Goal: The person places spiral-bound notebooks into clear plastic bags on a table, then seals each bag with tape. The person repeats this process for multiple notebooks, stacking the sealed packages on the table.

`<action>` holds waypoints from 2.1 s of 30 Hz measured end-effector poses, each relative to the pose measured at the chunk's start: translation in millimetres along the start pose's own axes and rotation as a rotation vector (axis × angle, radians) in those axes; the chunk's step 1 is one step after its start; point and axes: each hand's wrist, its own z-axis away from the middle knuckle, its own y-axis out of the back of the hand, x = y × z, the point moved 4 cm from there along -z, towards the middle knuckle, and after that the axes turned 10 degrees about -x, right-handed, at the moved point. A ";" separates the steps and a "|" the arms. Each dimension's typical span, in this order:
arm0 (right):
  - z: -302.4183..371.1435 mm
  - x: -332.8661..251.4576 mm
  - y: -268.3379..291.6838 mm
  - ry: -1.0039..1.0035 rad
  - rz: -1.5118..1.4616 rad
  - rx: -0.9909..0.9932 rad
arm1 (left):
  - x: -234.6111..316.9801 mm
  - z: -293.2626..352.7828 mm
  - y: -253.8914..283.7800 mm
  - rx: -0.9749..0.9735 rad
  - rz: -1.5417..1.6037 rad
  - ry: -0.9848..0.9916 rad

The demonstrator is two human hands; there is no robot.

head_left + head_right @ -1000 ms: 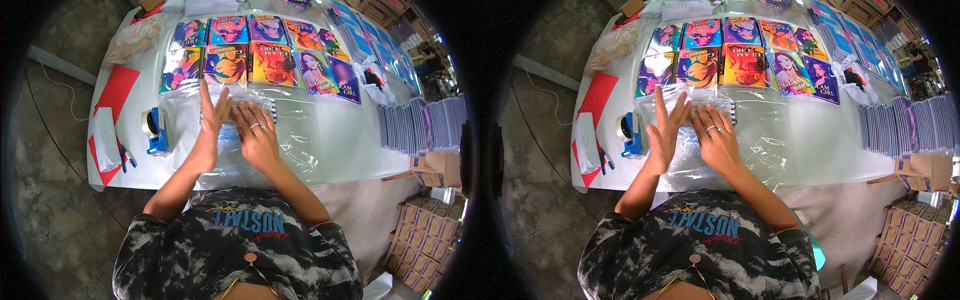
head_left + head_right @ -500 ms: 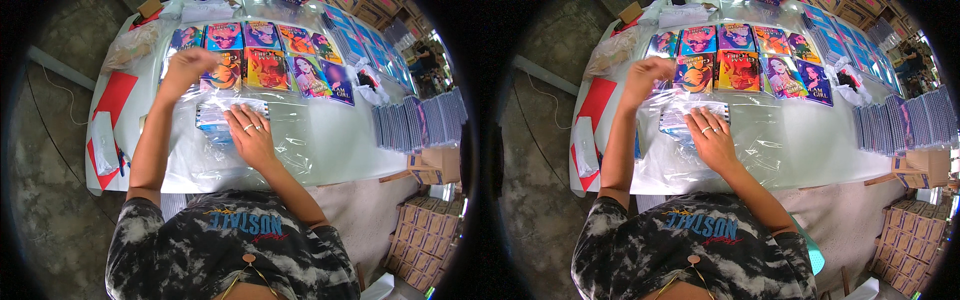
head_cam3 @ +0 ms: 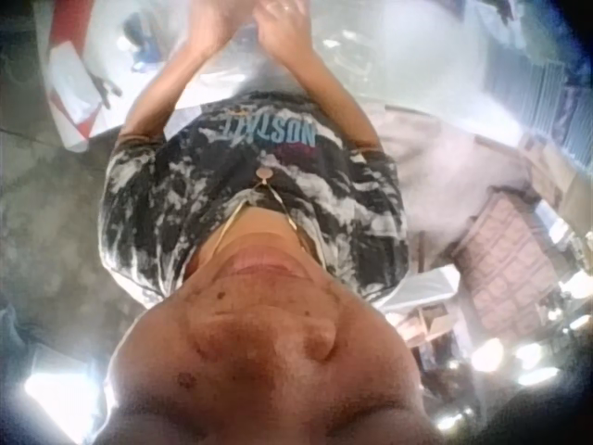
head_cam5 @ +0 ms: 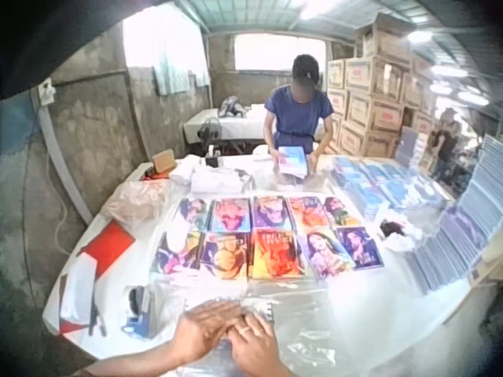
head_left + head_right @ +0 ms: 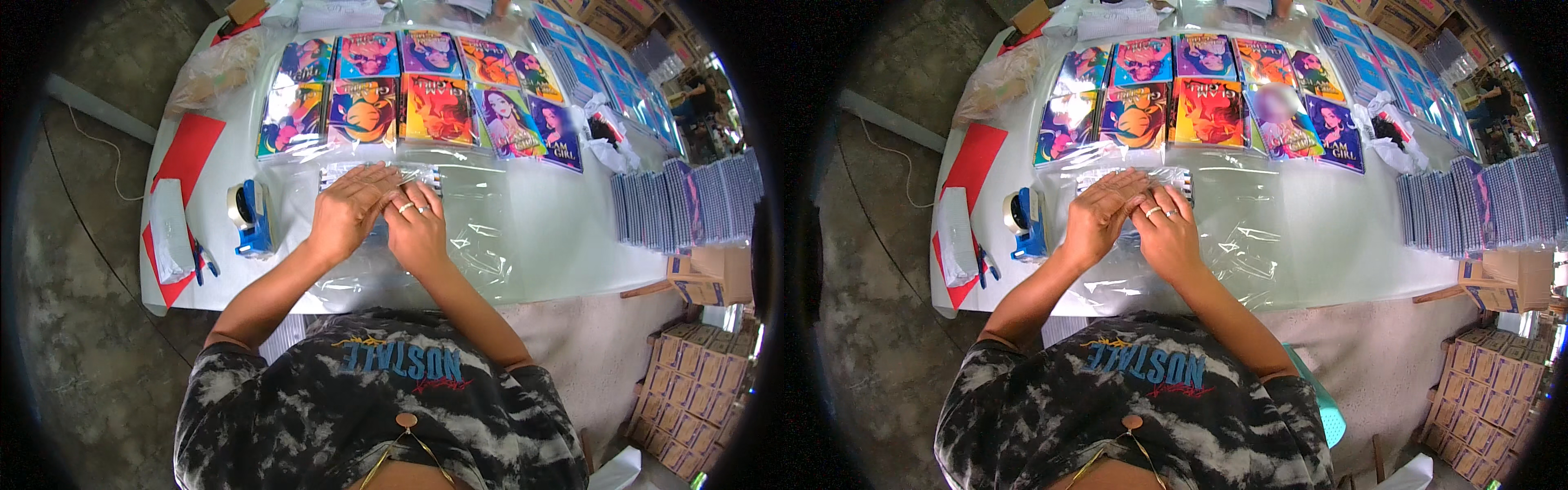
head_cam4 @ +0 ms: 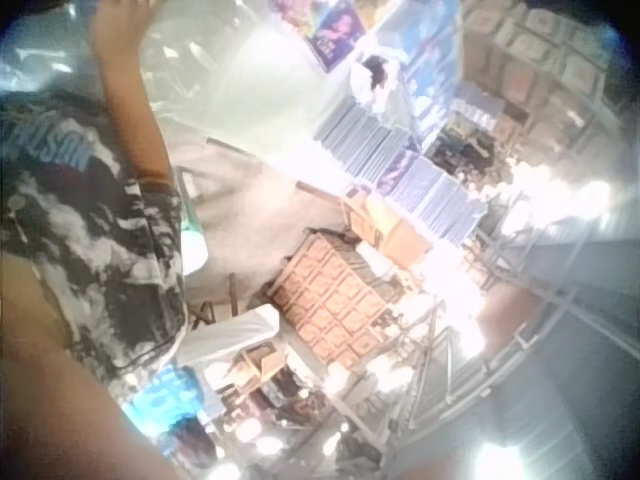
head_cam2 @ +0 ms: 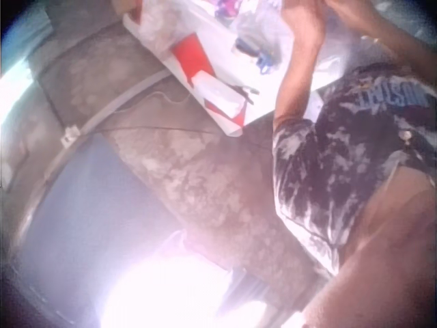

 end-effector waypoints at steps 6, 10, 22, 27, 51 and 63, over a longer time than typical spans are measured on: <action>-2.5 14.7 8.5 0.033 -0.496 0.580 | -2.4 7.6 -9.3 -0.069 -0.036 0.010; -6.2 12.1 10.6 -0.003 -0.441 0.454 | 11.3 34.0 -19.2 -0.111 -0.253 0.000; -1.3 12.0 0.1 0.148 -0.282 0.361 | -161.7 249.3 72.0 0.285 0.479 1.446; -0.5 11.8 2.6 0.141 -0.254 0.349 | -159.3 225.7 66.3 0.041 0.680 1.521; 0.2 17.0 -4.4 0.166 -0.264 0.382 | -0.2 53.8 -31.8 0.164 1.088 1.010; -35.1 -2.8 48.4 0.054 -0.087 -0.412 | -47.1 132.9 -94.4 0.068 0.923 1.317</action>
